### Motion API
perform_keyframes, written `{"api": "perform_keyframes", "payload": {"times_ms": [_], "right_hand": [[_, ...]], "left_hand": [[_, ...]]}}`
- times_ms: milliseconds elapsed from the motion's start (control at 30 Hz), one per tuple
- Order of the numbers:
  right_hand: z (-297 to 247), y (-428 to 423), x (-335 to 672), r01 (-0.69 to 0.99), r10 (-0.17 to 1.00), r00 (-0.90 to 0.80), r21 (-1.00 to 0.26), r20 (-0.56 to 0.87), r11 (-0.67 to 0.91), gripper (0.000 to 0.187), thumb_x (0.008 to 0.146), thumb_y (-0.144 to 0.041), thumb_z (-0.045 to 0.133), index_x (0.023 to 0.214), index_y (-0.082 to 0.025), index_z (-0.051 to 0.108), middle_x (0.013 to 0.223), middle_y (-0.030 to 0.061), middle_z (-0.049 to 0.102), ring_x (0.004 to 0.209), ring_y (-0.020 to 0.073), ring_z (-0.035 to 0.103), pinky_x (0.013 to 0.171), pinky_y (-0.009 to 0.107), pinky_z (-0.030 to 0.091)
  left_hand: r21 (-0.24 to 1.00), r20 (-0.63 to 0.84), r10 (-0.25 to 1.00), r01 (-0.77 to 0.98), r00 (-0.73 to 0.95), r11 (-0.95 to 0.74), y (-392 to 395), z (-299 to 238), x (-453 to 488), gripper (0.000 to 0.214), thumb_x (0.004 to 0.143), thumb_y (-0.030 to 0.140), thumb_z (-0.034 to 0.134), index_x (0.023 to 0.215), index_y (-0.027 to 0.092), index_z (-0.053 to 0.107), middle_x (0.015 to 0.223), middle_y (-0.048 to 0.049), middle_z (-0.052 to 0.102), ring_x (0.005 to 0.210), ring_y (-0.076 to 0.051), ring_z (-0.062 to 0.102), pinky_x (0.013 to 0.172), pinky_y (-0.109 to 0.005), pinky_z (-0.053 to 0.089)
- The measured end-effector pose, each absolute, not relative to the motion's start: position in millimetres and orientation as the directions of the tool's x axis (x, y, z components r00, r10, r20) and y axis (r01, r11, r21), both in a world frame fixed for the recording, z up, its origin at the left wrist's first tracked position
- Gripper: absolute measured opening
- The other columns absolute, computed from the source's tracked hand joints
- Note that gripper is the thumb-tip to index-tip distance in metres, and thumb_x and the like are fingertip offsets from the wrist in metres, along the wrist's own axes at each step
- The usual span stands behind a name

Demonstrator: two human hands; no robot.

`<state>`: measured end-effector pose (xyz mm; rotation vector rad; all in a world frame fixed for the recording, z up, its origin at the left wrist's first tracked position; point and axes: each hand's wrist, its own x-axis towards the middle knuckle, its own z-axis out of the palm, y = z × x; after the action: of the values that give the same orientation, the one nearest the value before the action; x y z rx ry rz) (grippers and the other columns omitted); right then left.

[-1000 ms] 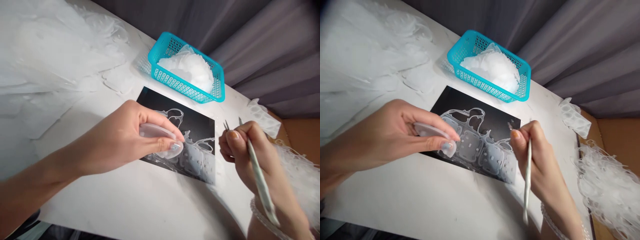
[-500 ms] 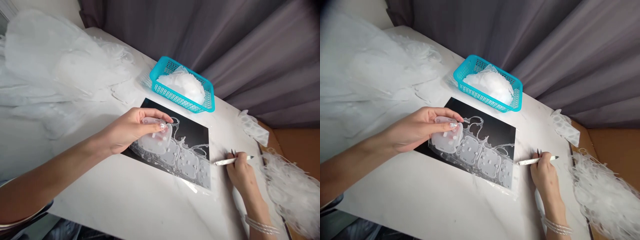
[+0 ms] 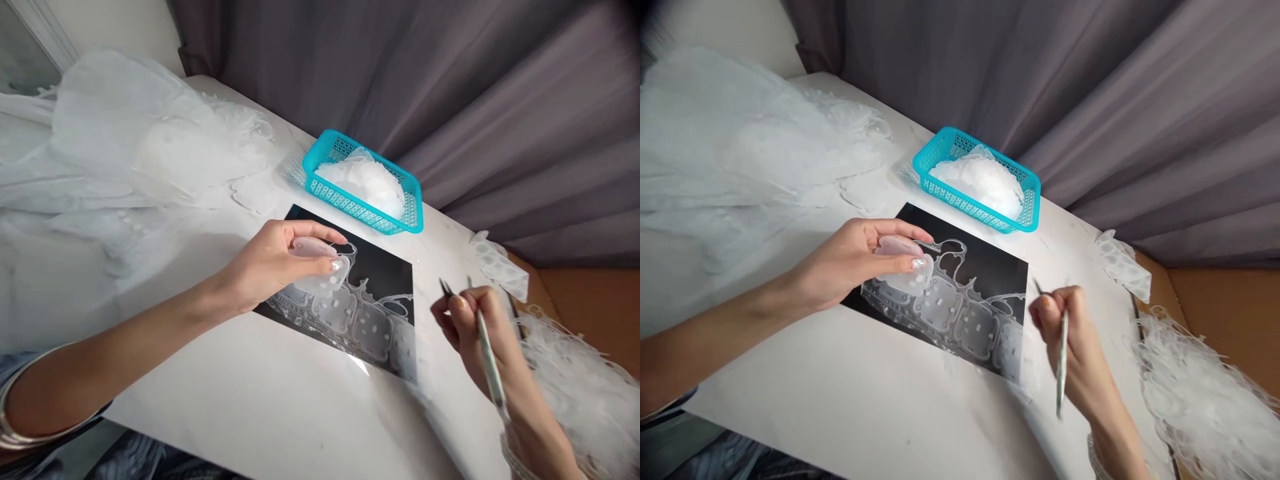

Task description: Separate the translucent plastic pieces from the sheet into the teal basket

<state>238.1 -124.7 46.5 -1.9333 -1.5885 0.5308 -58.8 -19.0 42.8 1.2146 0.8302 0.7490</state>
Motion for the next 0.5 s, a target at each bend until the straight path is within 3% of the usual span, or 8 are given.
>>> {"api": "perform_keyframes", "payload": {"times_ms": [67, 167, 333, 500], "right_hand": [[65.9, -119.7, 200.4, 0.699, 0.999, 0.019, -0.716, 0.025, 0.005, 0.028, 0.100, -0.045, 0.044, 0.084, -0.025, 0.034, 0.075, 0.0004, 0.055, 0.067, 0.0150, 0.053, 0.054, 0.026, 0.040], [84.3, -110.8, 159.8, 0.634, 0.985, -0.173, -0.763, 0.024, 0.130, 0.027, 0.100, -0.038, 0.046, 0.081, -0.025, 0.033, 0.068, -0.0021, 0.046, 0.066, 0.0160, 0.051, 0.053, 0.027, 0.038], [88.6, -104.5, 142.4, 0.606, 0.974, -0.224, -0.779, 0.029, 0.162, 0.026, 0.100, -0.027, 0.044, 0.079, -0.026, 0.029, 0.062, -0.0062, 0.033, 0.051, 0.0124, 0.033, 0.046, 0.026, 0.029], [84.6, -106.9, 145.2, 0.600, 0.960, -0.276, -0.774, 0.035, 0.201, 0.029, 0.098, -0.019, 0.046, 0.079, -0.026, 0.026, 0.061, -0.0073, 0.030, 0.049, 0.0112, 0.027, 0.044, 0.025, 0.025]], "left_hand": [[0.978, -0.117, 0.833, -0.080, 0.541, 0.190, -23.2, 46.2, -58.3, 0.030, 0.077, 0.031, 0.077, 0.106, 0.025, 0.071, 0.093, -0.0012, 0.076, 0.086, -0.018, 0.070, 0.077, -0.028, 0.054], [0.981, -0.097, 0.832, -0.087, 0.546, 0.171, -28.2, 51.0, -57.1, 0.027, 0.079, 0.031, 0.076, 0.104, 0.026, 0.070, 0.091, 0.0007, 0.077, 0.083, -0.018, 0.072, 0.075, -0.026, 0.054], [0.990, -0.059, 0.832, -0.076, 0.551, 0.121, -34.7, 55.4, -56.9, 0.021, 0.082, 0.027, 0.074, 0.101, 0.033, 0.071, 0.087, 0.0072, 0.077, 0.083, -0.013, 0.072, 0.072, -0.020, 0.054], [0.991, -0.017, 0.847, -0.101, 0.531, 0.083, -40.5, 58.5, -55.2, 0.020, 0.081, 0.025, 0.074, 0.098, 0.034, 0.073, 0.083, 0.0075, 0.077, 0.084, -0.014, 0.072, 0.073, -0.019, 0.056]]}}
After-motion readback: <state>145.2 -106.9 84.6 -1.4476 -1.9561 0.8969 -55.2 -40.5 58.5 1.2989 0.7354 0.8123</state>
